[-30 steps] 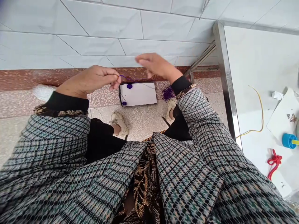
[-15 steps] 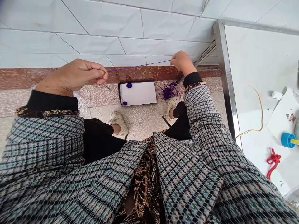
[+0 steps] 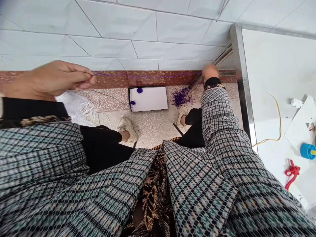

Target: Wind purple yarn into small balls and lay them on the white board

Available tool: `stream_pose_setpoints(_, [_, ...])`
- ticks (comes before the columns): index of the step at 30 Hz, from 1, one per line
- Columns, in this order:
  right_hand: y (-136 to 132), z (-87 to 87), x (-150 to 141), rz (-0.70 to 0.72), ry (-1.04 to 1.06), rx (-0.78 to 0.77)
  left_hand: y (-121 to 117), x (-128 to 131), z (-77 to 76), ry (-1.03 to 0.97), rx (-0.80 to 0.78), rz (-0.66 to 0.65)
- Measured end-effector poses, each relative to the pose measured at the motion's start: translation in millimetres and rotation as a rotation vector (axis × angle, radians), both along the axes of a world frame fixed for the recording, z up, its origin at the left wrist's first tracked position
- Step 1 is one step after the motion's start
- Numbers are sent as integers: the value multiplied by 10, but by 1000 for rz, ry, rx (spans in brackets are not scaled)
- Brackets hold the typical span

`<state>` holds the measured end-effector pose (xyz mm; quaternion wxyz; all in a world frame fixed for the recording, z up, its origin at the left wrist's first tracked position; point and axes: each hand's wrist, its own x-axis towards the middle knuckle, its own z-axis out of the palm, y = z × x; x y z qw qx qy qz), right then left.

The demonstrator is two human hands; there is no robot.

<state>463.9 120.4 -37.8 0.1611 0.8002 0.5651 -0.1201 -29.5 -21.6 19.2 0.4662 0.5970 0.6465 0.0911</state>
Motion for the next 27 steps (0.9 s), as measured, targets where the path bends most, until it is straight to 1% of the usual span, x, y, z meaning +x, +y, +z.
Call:
stream_pose_setpoints(1, [10,59,-135,21,5,21,29,112,-35,-39,-25,-30])
stream_pose_setpoints(2, [-7,131,-290,65,57,48,58,236,-67,-93,-48,-42])
stream_pose_setpoints(4, [-138,282,-649,178,223,93,115,490,-125,-181,-51,-78])
stream_pose_setpoints(5, [-247,344,-841,185,473,111,144,607,-151,-210,-40,-106])
stream_pose_setpoints(6, [-374,389,-1031,220,594,82,171,712,-177,-238,-23,-131])
stream_pose_setpoints(7, [-508,413,-1210,247,693,25,197,801,-202,-265,-6,-154])
stream_pose_setpoints(8, [-634,415,-1371,237,881,-58,221,873,-226,-287,10,-174])
stream_pose_setpoints(9, [-741,398,-1508,284,1056,-162,241,929,-245,-301,25,-192])
stream_pose_setpoints(10, [-823,366,-1616,340,1177,-248,255,968,-258,-307,40,-210])
stream_pose_setpoints(11, [-873,328,-1693,395,1276,-324,263,991,-261,-307,54,-223])
stream_pose_setpoints(12, [-893,290,-1739,444,1327,-372,263,999,-254,-304,62,-226])
stream_pose_setpoints(13, [-884,260,-1754,467,1348,-387,256,991,-235,-293,67,-215])
stream_pose_setpoints(14, [-851,243,-1739,458,1351,-376,242,967,-206,-281,67,-201])
stream_pose_setpoints(16, [-736,257,-1628,370,1333,-289,199,879,-125,-245,56,-159])
stream_pose_setpoints(18, [-598,326,-1429,218,1294,-156,144,751,-33,-197,39,-93])
stream_pose_setpoints(20, [-475,417,-1174,27,1262,-34,84,611,54,-143,22,14])
stream_pose_setpoints(21, [-426,458,-1035,-63,1256,10,52,544,94,-114,20,66])
stream_pose_setpoints(23, [-358,511,-759,-193,1243,92,-13,416,158,-65,23,145])
stream_pose_setpoints(25, [-317,513,-507,-281,1203,175,-73,263,173,-26,22,218])
stream_pose_setpoints(27, [-284,472,-293,-373,1134,255,-108,25,92,22,35,287])
